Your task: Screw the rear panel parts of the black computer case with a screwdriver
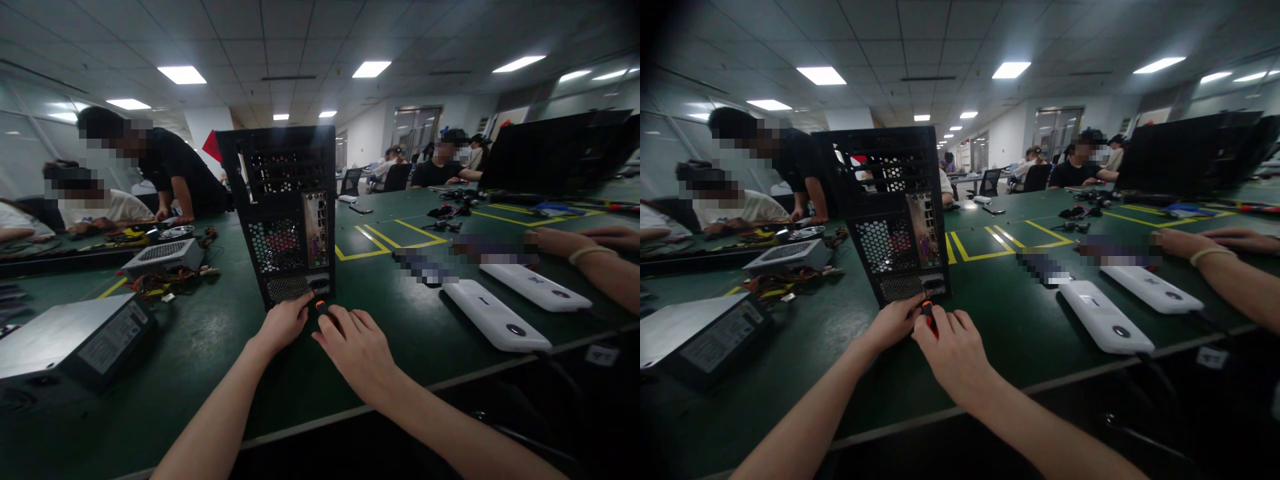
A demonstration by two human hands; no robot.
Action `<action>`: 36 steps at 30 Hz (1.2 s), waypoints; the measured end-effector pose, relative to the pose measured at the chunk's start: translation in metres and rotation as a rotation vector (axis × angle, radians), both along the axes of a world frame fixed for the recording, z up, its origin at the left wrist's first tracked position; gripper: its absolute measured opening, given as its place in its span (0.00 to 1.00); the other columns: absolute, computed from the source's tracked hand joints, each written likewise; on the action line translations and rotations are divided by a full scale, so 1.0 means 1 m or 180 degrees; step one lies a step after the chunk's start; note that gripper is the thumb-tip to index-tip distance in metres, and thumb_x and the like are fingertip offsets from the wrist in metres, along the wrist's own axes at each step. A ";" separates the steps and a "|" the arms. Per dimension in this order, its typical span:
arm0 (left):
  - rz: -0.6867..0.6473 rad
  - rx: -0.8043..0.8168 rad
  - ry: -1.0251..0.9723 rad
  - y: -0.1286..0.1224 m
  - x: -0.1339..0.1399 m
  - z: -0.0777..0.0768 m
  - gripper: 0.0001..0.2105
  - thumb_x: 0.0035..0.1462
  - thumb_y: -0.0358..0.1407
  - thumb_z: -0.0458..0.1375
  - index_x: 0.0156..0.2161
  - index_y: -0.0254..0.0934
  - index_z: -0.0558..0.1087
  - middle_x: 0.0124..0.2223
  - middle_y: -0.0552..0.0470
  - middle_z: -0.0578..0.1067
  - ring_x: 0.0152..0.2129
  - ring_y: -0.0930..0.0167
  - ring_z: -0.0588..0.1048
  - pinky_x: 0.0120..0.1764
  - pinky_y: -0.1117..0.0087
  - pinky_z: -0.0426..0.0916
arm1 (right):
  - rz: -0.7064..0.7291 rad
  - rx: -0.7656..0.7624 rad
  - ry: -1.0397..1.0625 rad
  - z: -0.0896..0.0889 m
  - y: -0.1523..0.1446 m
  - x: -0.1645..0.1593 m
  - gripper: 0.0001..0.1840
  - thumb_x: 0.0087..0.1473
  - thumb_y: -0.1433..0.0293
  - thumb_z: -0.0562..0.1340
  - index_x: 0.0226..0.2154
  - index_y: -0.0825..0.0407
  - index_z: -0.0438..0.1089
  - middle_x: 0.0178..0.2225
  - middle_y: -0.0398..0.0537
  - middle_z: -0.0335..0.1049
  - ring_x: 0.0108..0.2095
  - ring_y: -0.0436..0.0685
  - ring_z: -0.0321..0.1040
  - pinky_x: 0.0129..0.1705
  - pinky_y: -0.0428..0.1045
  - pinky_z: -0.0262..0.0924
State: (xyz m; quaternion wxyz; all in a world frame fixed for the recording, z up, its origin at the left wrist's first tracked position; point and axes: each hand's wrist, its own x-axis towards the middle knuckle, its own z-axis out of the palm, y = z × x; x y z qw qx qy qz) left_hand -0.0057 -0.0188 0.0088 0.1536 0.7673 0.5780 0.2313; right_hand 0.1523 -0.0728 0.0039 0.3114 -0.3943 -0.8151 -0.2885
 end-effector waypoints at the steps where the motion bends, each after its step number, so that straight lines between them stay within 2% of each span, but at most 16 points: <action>1: 0.0023 -0.0025 -0.0011 0.000 0.000 0.000 0.20 0.49 0.32 0.50 0.49 0.44 0.64 0.48 0.50 0.68 0.42 0.66 0.67 0.43 0.69 0.59 | -0.0002 0.0004 0.0018 0.000 -0.001 -0.001 0.10 0.51 0.73 0.52 0.38 0.55 0.63 0.39 0.54 0.64 0.35 0.55 0.62 0.39 0.52 0.54; 3: 0.0053 -0.0069 -0.0010 0.000 0.001 0.000 0.20 0.50 0.32 0.50 0.50 0.44 0.63 0.48 0.50 0.68 0.43 0.66 0.67 0.43 0.69 0.59 | 0.0046 0.0025 -0.0033 -0.001 -0.003 -0.002 0.12 0.51 0.75 0.51 0.40 0.57 0.62 0.42 0.56 0.62 0.37 0.56 0.62 0.40 0.52 0.54; 8: 0.0015 -0.0082 0.0062 0.000 0.001 0.000 0.20 0.51 0.32 0.48 0.51 0.43 0.62 0.47 0.48 0.69 0.42 0.67 0.68 0.43 0.69 0.59 | -0.0120 -0.0129 -0.0071 0.001 -0.007 -0.003 0.11 0.51 0.74 0.52 0.38 0.53 0.64 0.36 0.52 0.66 0.28 0.53 0.63 0.33 0.51 0.56; 10: -0.0021 -0.0021 0.0098 0.001 0.001 -0.002 0.20 0.51 0.33 0.48 0.51 0.43 0.62 0.47 0.48 0.69 0.41 0.67 0.68 0.43 0.69 0.59 | -0.0223 -0.0231 -0.0079 0.001 -0.010 -0.006 0.11 0.51 0.74 0.53 0.38 0.53 0.64 0.38 0.53 0.65 0.31 0.55 0.63 0.34 0.52 0.56; 14: -0.0127 0.0108 0.0223 0.002 0.000 -0.005 0.20 0.53 0.34 0.46 0.52 0.44 0.60 0.45 0.47 0.70 0.38 0.67 0.70 0.40 0.68 0.60 | -0.0195 -0.0210 -0.0178 0.002 -0.017 -0.013 0.15 0.49 0.79 0.50 0.41 0.60 0.62 0.43 0.61 0.62 0.39 0.59 0.62 0.38 0.54 0.55; 17: -0.0143 0.0088 0.0305 0.003 -0.001 -0.006 0.20 0.53 0.35 0.45 0.52 0.44 0.60 0.45 0.47 0.70 0.36 0.67 0.70 0.39 0.68 0.61 | -0.0174 -0.0232 -0.0189 0.005 -0.020 -0.016 0.16 0.50 0.80 0.49 0.42 0.61 0.62 0.40 0.61 0.64 0.35 0.58 0.63 0.35 0.52 0.56; 22: -0.0064 0.0153 0.0212 0.004 -0.002 -0.004 0.19 0.52 0.34 0.46 0.50 0.44 0.63 0.45 0.48 0.71 0.39 0.66 0.69 0.40 0.68 0.60 | -0.0353 -0.0474 0.0080 0.006 -0.016 -0.014 0.10 0.53 0.71 0.52 0.37 0.55 0.64 0.25 0.49 0.64 0.25 0.54 0.62 0.27 0.50 0.55; 24: -0.0089 0.0169 0.0133 0.003 -0.002 -0.003 0.19 0.52 0.34 0.47 0.50 0.43 0.63 0.45 0.48 0.71 0.39 0.67 0.69 0.41 0.69 0.60 | -0.0368 -0.0490 0.0082 0.005 -0.015 -0.014 0.10 0.52 0.71 0.53 0.38 0.55 0.63 0.28 0.50 0.64 0.27 0.55 0.63 0.28 0.51 0.56; 27: -0.0190 0.0178 0.0036 0.002 -0.001 -0.001 0.19 0.51 0.32 0.48 0.50 0.44 0.64 0.46 0.49 0.70 0.40 0.67 0.69 0.42 0.69 0.60 | -0.0376 -0.0331 -0.0004 0.006 -0.015 -0.017 0.14 0.49 0.77 0.53 0.41 0.58 0.61 0.38 0.57 0.63 0.35 0.58 0.63 0.34 0.53 0.57; 30: -0.0244 0.0197 0.0024 0.001 0.000 -0.001 0.19 0.51 0.32 0.48 0.50 0.45 0.63 0.46 0.50 0.70 0.41 0.67 0.69 0.42 0.69 0.60 | -0.0333 -0.0312 -0.0006 0.008 -0.016 -0.018 0.15 0.48 0.81 0.52 0.41 0.58 0.61 0.37 0.56 0.64 0.34 0.57 0.63 0.34 0.52 0.57; 34: -0.0213 0.0176 0.0102 0.001 0.000 -0.001 0.20 0.51 0.33 0.48 0.51 0.45 0.62 0.46 0.50 0.70 0.40 0.67 0.69 0.41 0.69 0.61 | -0.0458 -0.0434 0.0246 0.008 -0.013 -0.016 0.09 0.50 0.72 0.54 0.37 0.54 0.63 0.28 0.49 0.64 0.26 0.54 0.62 0.26 0.49 0.56; 36: -0.0225 0.0159 0.0195 0.001 -0.001 -0.001 0.20 0.52 0.33 0.47 0.52 0.46 0.60 0.47 0.50 0.69 0.41 0.67 0.69 0.41 0.70 0.60 | -0.0493 -0.0523 0.0346 0.007 -0.012 -0.014 0.09 0.51 0.68 0.55 0.36 0.53 0.63 0.26 0.47 0.64 0.24 0.54 0.62 0.25 0.49 0.56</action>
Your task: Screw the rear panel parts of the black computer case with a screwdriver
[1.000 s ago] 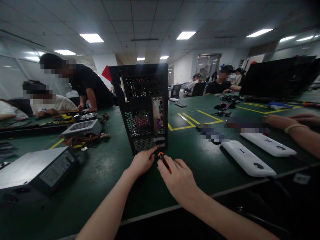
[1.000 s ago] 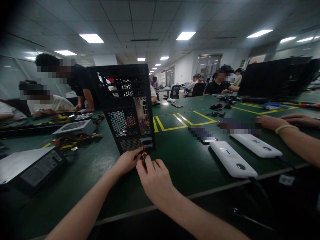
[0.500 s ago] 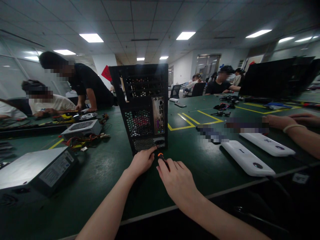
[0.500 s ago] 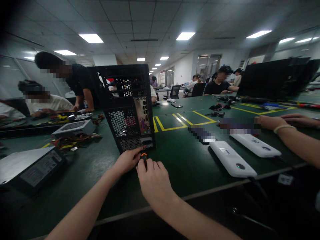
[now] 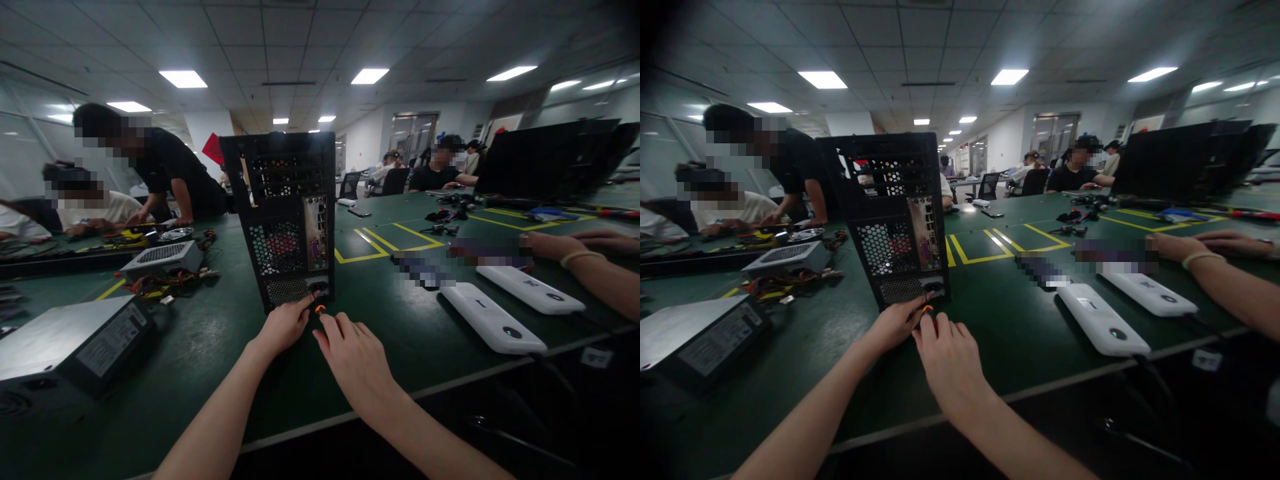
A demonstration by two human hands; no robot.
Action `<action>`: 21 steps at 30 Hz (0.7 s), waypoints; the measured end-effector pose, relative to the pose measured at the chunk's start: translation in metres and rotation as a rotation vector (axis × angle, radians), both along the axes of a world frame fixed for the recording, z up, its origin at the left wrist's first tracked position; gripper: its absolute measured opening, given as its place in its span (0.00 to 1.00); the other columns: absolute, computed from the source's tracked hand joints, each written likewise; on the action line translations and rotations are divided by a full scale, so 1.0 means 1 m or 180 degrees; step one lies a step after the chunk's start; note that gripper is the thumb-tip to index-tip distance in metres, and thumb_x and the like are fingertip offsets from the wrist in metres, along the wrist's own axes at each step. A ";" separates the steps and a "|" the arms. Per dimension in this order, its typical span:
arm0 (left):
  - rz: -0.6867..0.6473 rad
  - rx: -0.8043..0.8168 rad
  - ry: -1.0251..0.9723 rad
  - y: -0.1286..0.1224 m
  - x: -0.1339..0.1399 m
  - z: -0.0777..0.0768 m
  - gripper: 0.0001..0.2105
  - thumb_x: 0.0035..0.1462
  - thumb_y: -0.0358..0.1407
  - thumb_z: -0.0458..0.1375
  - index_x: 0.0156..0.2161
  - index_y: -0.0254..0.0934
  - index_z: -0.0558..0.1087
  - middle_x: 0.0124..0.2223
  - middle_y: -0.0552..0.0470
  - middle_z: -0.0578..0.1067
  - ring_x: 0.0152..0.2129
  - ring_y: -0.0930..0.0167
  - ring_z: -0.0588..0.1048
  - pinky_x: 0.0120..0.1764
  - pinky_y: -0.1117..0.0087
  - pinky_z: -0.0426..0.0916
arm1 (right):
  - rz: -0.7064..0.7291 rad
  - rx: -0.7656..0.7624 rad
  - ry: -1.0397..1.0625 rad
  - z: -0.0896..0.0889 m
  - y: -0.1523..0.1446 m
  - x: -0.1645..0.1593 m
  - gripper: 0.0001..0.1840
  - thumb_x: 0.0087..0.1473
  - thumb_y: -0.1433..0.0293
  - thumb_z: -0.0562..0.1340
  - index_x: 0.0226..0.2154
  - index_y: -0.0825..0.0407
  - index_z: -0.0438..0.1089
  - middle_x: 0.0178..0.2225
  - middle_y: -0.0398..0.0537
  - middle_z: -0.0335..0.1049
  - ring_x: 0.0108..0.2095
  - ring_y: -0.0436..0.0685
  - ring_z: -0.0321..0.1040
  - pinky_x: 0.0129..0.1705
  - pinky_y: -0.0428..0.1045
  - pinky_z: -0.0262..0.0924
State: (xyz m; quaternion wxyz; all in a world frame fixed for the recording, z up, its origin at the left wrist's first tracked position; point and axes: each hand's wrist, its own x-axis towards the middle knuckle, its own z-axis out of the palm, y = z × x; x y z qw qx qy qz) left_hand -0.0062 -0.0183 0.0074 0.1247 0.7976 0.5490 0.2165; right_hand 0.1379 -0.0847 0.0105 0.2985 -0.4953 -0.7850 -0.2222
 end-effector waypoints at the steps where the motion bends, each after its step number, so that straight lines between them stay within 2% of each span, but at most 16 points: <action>1: -0.0011 0.0002 0.0072 0.000 0.000 0.000 0.20 0.53 0.34 0.47 0.52 0.46 0.59 0.47 0.50 0.69 0.41 0.67 0.68 0.41 0.70 0.60 | 0.0012 -0.0053 0.0019 -0.001 0.000 0.001 0.09 0.50 0.68 0.55 0.36 0.53 0.63 0.28 0.47 0.65 0.26 0.54 0.62 0.27 0.49 0.56; 5: 0.0020 0.0102 0.0518 0.001 0.000 -0.003 0.20 0.55 0.35 0.42 0.55 0.46 0.55 0.47 0.48 0.68 0.40 0.67 0.68 0.40 0.69 0.61 | 0.0217 -0.0171 -0.0072 -0.007 0.000 0.001 0.14 0.48 0.74 0.56 0.40 0.55 0.62 0.42 0.54 0.63 0.36 0.57 0.63 0.36 0.51 0.58; 7: 0.0054 0.0160 0.0740 0.002 0.000 -0.005 0.21 0.56 0.36 0.40 0.56 0.46 0.52 0.45 0.48 0.68 0.38 0.68 0.69 0.38 0.69 0.61 | 0.0306 -0.0198 -0.0100 -0.008 -0.002 0.000 0.14 0.48 0.76 0.55 0.40 0.54 0.62 0.44 0.54 0.61 0.38 0.56 0.63 0.37 0.51 0.58; 12: -0.0005 0.0277 0.0921 0.003 0.000 -0.010 0.21 0.57 0.38 0.37 0.57 0.47 0.48 0.43 0.48 0.68 0.35 0.69 0.69 0.35 0.70 0.62 | 0.0269 -0.0215 0.0036 -0.005 -0.001 -0.001 0.11 0.51 0.75 0.52 0.39 0.52 0.63 0.41 0.53 0.63 0.34 0.55 0.64 0.34 0.51 0.60; 17: -0.0022 0.0314 0.0863 0.004 0.000 -0.011 0.21 0.57 0.38 0.38 0.56 0.47 0.49 0.42 0.49 0.68 0.36 0.69 0.69 0.35 0.71 0.62 | 0.0325 -0.0114 0.0134 -0.011 0.000 0.001 0.11 0.51 0.76 0.50 0.38 0.55 0.62 0.41 0.57 0.62 0.36 0.57 0.65 0.34 0.52 0.62; 21: -0.0021 0.0308 0.0841 0.004 0.000 -0.010 0.21 0.57 0.37 0.38 0.56 0.47 0.51 0.43 0.48 0.67 0.35 0.69 0.69 0.35 0.71 0.62 | 0.0201 -0.0243 0.0426 -0.018 0.000 0.002 0.11 0.54 0.74 0.47 0.38 0.56 0.61 0.32 0.53 0.65 0.29 0.54 0.66 0.28 0.48 0.63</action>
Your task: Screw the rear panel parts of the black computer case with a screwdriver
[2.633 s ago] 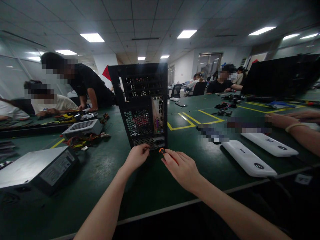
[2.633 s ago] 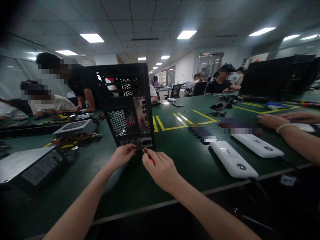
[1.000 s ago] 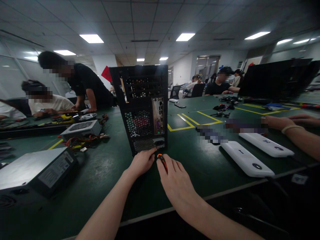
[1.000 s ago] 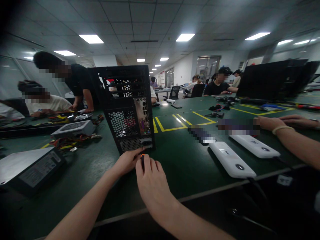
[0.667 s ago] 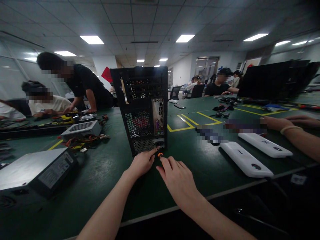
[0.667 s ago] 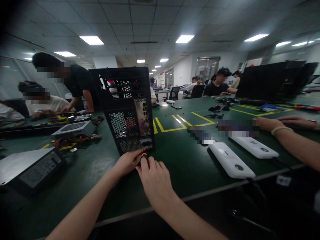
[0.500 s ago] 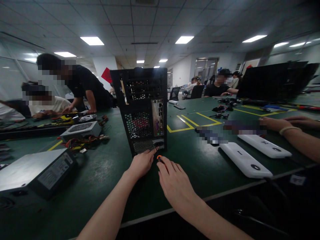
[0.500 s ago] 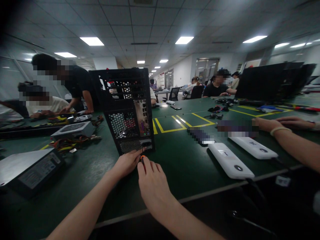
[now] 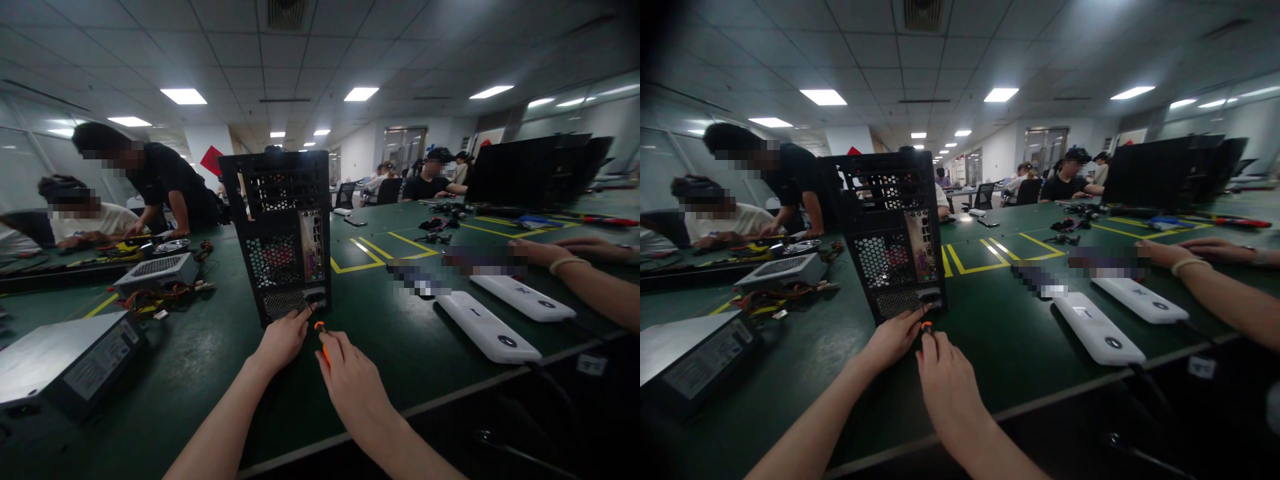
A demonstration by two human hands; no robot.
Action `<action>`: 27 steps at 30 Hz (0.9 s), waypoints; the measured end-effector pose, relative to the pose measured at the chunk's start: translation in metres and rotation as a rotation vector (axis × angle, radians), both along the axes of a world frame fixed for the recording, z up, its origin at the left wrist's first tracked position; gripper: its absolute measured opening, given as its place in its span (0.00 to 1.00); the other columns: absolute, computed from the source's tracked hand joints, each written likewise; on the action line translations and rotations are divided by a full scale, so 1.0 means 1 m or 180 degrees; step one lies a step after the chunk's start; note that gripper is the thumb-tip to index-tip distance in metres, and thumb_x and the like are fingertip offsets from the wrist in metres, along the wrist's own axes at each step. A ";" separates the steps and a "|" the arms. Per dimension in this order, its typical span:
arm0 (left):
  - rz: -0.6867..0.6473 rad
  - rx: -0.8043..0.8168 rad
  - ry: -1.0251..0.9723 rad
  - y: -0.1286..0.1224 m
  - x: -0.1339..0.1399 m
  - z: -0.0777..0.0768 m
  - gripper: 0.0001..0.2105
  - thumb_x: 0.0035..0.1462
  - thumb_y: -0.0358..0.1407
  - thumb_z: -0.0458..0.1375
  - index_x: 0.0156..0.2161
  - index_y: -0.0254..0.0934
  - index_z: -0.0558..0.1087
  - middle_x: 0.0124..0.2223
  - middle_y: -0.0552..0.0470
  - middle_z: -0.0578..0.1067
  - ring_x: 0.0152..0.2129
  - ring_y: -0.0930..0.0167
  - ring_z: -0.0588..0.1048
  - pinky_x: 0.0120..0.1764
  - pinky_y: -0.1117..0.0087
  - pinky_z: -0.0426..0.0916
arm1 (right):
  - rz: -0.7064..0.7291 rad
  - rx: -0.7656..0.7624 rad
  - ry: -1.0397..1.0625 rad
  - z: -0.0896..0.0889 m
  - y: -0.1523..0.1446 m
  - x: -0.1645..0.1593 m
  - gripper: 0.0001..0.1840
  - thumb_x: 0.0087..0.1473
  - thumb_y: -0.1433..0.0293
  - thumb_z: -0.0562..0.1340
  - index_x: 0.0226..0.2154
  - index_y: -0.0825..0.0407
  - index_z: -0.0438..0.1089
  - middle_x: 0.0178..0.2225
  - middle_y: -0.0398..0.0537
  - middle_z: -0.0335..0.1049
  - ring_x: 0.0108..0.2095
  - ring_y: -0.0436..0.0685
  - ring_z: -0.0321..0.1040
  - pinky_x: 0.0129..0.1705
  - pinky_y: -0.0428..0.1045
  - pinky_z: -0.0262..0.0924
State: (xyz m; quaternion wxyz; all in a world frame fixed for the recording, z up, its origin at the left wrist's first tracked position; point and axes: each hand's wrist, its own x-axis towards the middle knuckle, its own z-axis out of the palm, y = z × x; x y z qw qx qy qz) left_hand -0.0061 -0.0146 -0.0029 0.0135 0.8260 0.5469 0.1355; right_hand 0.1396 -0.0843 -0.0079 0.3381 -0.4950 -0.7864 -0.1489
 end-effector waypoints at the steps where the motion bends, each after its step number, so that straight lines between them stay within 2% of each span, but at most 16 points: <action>1: 0.0002 0.0007 -0.0012 0.000 0.000 0.000 0.21 0.57 0.37 0.39 0.56 0.46 0.51 0.43 0.48 0.67 0.35 0.69 0.69 0.35 0.71 0.62 | -0.0076 -0.0081 0.0086 -0.001 0.000 -0.001 0.10 0.54 0.73 0.48 0.37 0.57 0.61 0.30 0.52 0.65 0.27 0.53 0.66 0.25 0.47 0.63; 4: -0.0005 0.0072 -0.0014 0.000 0.001 0.000 0.21 0.56 0.37 0.39 0.56 0.45 0.52 0.41 0.48 0.68 0.35 0.69 0.69 0.36 0.71 0.61 | -0.0231 -0.0266 0.0109 -0.002 -0.002 -0.005 0.09 0.53 0.70 0.51 0.37 0.56 0.60 0.28 0.50 0.65 0.24 0.53 0.66 0.22 0.47 0.61; 8: -0.0054 0.0162 -0.0042 0.000 0.000 0.000 0.20 0.56 0.36 0.39 0.55 0.44 0.54 0.40 0.48 0.67 0.35 0.70 0.68 0.36 0.71 0.61 | -0.0356 -0.0455 -0.0011 0.004 -0.007 -0.011 0.08 0.52 0.72 0.52 0.37 0.55 0.59 0.29 0.50 0.66 0.25 0.55 0.67 0.23 0.48 0.60; 12: -0.0025 0.0151 -0.0177 0.000 -0.002 0.000 0.20 0.56 0.35 0.40 0.54 0.44 0.56 0.40 0.48 0.67 0.37 0.70 0.67 0.38 0.72 0.61 | -0.0285 -0.1010 0.0558 0.013 -0.008 -0.004 0.08 0.53 0.67 0.50 0.35 0.54 0.58 0.23 0.45 0.67 0.21 0.54 0.67 0.20 0.45 0.57; 14: 0.0016 0.0086 -0.0218 0.000 -0.002 0.001 0.20 0.56 0.35 0.41 0.54 0.44 0.56 0.41 0.48 0.67 0.37 0.71 0.67 0.38 0.72 0.61 | -0.0178 -0.1061 0.0841 0.014 -0.008 0.003 0.09 0.54 0.66 0.50 0.37 0.53 0.57 0.24 0.44 0.67 0.22 0.53 0.68 0.21 0.45 0.57; 20: 0.0148 -0.0047 -0.0298 0.000 -0.004 0.007 0.18 0.55 0.34 0.41 0.51 0.44 0.60 0.40 0.49 0.67 0.34 0.72 0.69 0.37 0.72 0.61 | 0.0275 -0.1016 0.1705 0.001 -0.015 0.024 0.11 0.54 0.65 0.49 0.39 0.51 0.57 0.28 0.43 0.66 0.25 0.50 0.66 0.28 0.45 0.58; 27: 0.0201 -0.0066 -0.0294 0.003 -0.015 0.013 0.13 0.54 0.35 0.44 0.39 0.40 0.69 0.38 0.51 0.71 0.35 0.71 0.69 0.38 0.72 0.60 | 0.0644 -0.1232 0.2703 -0.016 -0.021 0.037 0.12 0.52 0.64 0.51 0.40 0.51 0.57 0.26 0.42 0.65 0.22 0.47 0.62 0.25 0.44 0.59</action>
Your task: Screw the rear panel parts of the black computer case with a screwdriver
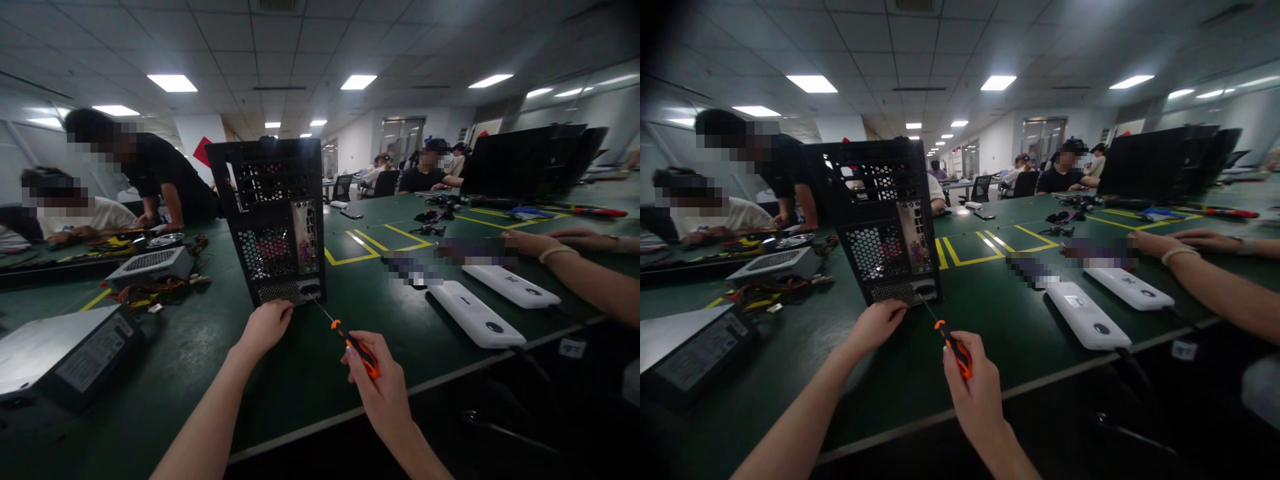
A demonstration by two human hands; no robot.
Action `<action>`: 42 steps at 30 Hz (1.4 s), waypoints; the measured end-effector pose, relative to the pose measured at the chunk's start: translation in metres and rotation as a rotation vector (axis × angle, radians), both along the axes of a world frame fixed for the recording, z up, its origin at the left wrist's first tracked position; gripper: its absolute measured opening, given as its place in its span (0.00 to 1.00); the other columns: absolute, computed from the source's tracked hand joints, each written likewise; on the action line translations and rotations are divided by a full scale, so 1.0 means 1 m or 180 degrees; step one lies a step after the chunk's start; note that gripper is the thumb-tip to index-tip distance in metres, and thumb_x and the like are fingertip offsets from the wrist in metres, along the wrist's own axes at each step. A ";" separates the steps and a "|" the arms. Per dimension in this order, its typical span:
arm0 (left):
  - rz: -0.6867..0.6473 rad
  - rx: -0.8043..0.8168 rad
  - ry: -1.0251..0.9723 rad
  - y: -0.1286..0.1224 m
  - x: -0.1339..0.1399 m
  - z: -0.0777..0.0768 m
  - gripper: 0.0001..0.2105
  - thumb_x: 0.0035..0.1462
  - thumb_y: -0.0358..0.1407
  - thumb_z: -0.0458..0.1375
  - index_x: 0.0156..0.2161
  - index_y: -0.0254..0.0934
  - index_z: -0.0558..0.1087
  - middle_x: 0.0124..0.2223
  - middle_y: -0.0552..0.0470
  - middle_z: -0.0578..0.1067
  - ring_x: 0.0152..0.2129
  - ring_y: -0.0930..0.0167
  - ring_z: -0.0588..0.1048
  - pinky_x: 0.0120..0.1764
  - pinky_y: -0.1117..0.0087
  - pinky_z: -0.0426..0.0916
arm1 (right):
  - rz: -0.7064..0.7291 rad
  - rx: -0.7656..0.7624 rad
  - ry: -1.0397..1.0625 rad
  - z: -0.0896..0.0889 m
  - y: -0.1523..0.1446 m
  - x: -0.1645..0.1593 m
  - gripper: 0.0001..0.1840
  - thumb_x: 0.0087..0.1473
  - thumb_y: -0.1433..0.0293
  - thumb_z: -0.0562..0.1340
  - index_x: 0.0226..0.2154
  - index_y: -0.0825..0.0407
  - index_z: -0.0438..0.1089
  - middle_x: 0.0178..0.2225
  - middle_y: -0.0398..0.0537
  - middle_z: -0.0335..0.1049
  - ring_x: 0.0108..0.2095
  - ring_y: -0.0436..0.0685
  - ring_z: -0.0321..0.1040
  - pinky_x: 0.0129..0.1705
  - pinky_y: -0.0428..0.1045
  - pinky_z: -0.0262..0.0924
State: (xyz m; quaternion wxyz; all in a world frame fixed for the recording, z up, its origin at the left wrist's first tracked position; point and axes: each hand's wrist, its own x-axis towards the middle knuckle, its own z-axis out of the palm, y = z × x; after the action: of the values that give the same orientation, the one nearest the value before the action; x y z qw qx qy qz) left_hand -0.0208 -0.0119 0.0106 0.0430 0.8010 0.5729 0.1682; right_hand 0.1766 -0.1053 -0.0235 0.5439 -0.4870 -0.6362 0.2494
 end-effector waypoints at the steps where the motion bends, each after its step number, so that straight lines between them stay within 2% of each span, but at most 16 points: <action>1: -0.0014 -0.0053 0.0034 0.000 0.000 0.000 0.13 0.54 0.35 0.44 0.38 0.40 0.69 0.38 0.51 0.71 0.35 0.71 0.69 0.38 0.72 0.61 | 0.0031 -0.0038 0.0109 0.000 0.000 0.000 0.12 0.52 0.64 0.51 0.39 0.52 0.57 0.25 0.42 0.65 0.21 0.47 0.62 0.24 0.44 0.59; 6: 0.0162 -0.0139 0.0277 -0.003 0.005 0.001 0.11 0.53 0.37 0.46 0.35 0.39 0.70 0.37 0.50 0.70 0.34 0.71 0.69 0.35 0.72 0.61 | 0.0175 -0.0195 0.0474 0.008 0.001 0.000 0.12 0.52 0.63 0.52 0.37 0.53 0.58 0.22 0.42 0.66 0.18 0.47 0.62 0.20 0.43 0.58; 11: 0.0429 -0.0090 0.0468 -0.006 0.013 0.001 0.10 0.52 0.39 0.47 0.34 0.39 0.69 0.37 0.50 0.70 0.32 0.70 0.69 0.30 0.71 0.61 | 0.0287 -0.0187 0.0449 0.007 0.002 0.001 0.11 0.52 0.64 0.52 0.37 0.53 0.58 0.23 0.42 0.65 0.18 0.47 0.62 0.20 0.43 0.58; 15: 0.0443 -0.0050 0.0627 -0.007 0.017 -0.001 0.10 0.53 0.37 0.47 0.33 0.37 0.68 0.37 0.48 0.70 0.31 0.70 0.69 0.30 0.71 0.61 | 0.0273 -0.0171 0.0322 0.005 0.003 0.001 0.11 0.52 0.64 0.52 0.37 0.52 0.58 0.23 0.42 0.65 0.18 0.47 0.61 0.21 0.43 0.59; 19: 0.0400 0.0076 0.0371 -0.005 0.018 -0.005 0.08 0.51 0.36 0.48 0.31 0.37 0.69 0.35 0.49 0.70 0.30 0.70 0.70 0.30 0.71 0.61 | 0.0278 -0.0262 0.0291 0.004 0.002 0.002 0.11 0.52 0.65 0.52 0.38 0.52 0.57 0.24 0.42 0.65 0.20 0.47 0.62 0.23 0.43 0.59; 22: 0.0470 0.0037 -0.0527 -0.001 0.016 -0.005 0.08 0.48 0.38 0.51 0.30 0.37 0.70 0.31 0.51 0.71 0.27 0.72 0.69 0.29 0.72 0.60 | 0.0284 -0.0181 0.0316 0.004 0.001 0.003 0.11 0.53 0.66 0.52 0.39 0.52 0.57 0.25 0.42 0.65 0.20 0.47 0.62 0.22 0.43 0.60; 27: 0.0355 -0.0655 -0.2992 0.003 0.011 0.002 0.12 0.46 0.42 0.53 0.32 0.34 0.69 0.18 0.57 0.64 0.14 0.79 0.62 0.17 0.79 0.53 | 0.0135 0.0198 0.0270 -0.002 -0.001 0.003 0.10 0.51 0.68 0.53 0.39 0.53 0.58 0.25 0.43 0.65 0.22 0.47 0.63 0.23 0.43 0.60; 30: 0.0137 -0.1048 -0.4502 0.002 0.011 0.008 0.10 0.45 0.38 0.57 0.31 0.32 0.68 0.23 0.56 0.66 0.13 0.84 0.58 0.13 0.83 0.48 | 0.0068 0.0467 0.0348 -0.007 -0.005 -0.002 0.11 0.51 0.68 0.53 0.39 0.52 0.58 0.25 0.43 0.65 0.20 0.47 0.62 0.22 0.43 0.60; 33: -0.0037 -0.1516 -0.5573 -0.001 0.013 0.011 0.08 0.44 0.33 0.58 0.31 0.31 0.68 0.29 0.53 0.68 0.13 0.87 0.57 0.12 0.85 0.47 | 0.0074 0.0676 0.0349 -0.009 -0.011 -0.010 0.11 0.51 0.69 0.52 0.39 0.51 0.58 0.26 0.43 0.65 0.19 0.47 0.62 0.21 0.43 0.60; 36: -0.0147 -0.1900 -0.6067 -0.005 0.016 0.013 0.06 0.47 0.31 0.56 0.32 0.30 0.68 0.28 0.54 0.67 0.13 0.88 0.56 0.11 0.87 0.48 | -0.0017 0.0906 0.0178 -0.008 -0.014 -0.017 0.11 0.51 0.69 0.52 0.40 0.51 0.59 0.27 0.45 0.66 0.21 0.47 0.64 0.22 0.43 0.61; 42: -0.0301 -0.2264 -0.6260 -0.011 0.022 0.014 0.05 0.49 0.30 0.55 0.32 0.29 0.68 0.28 0.55 0.66 0.12 0.88 0.55 0.10 0.88 0.49 | -0.0042 0.1144 -0.0265 -0.004 -0.011 -0.022 0.14 0.51 0.71 0.52 0.43 0.51 0.57 0.30 0.46 0.66 0.27 0.49 0.67 0.29 0.45 0.64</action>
State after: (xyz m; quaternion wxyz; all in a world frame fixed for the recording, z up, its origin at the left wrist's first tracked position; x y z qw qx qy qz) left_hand 0.0008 -0.0225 0.0246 0.7297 0.2738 0.2699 0.5655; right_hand 0.1551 -0.1166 -0.0271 0.5970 -0.3961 -0.6893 0.1077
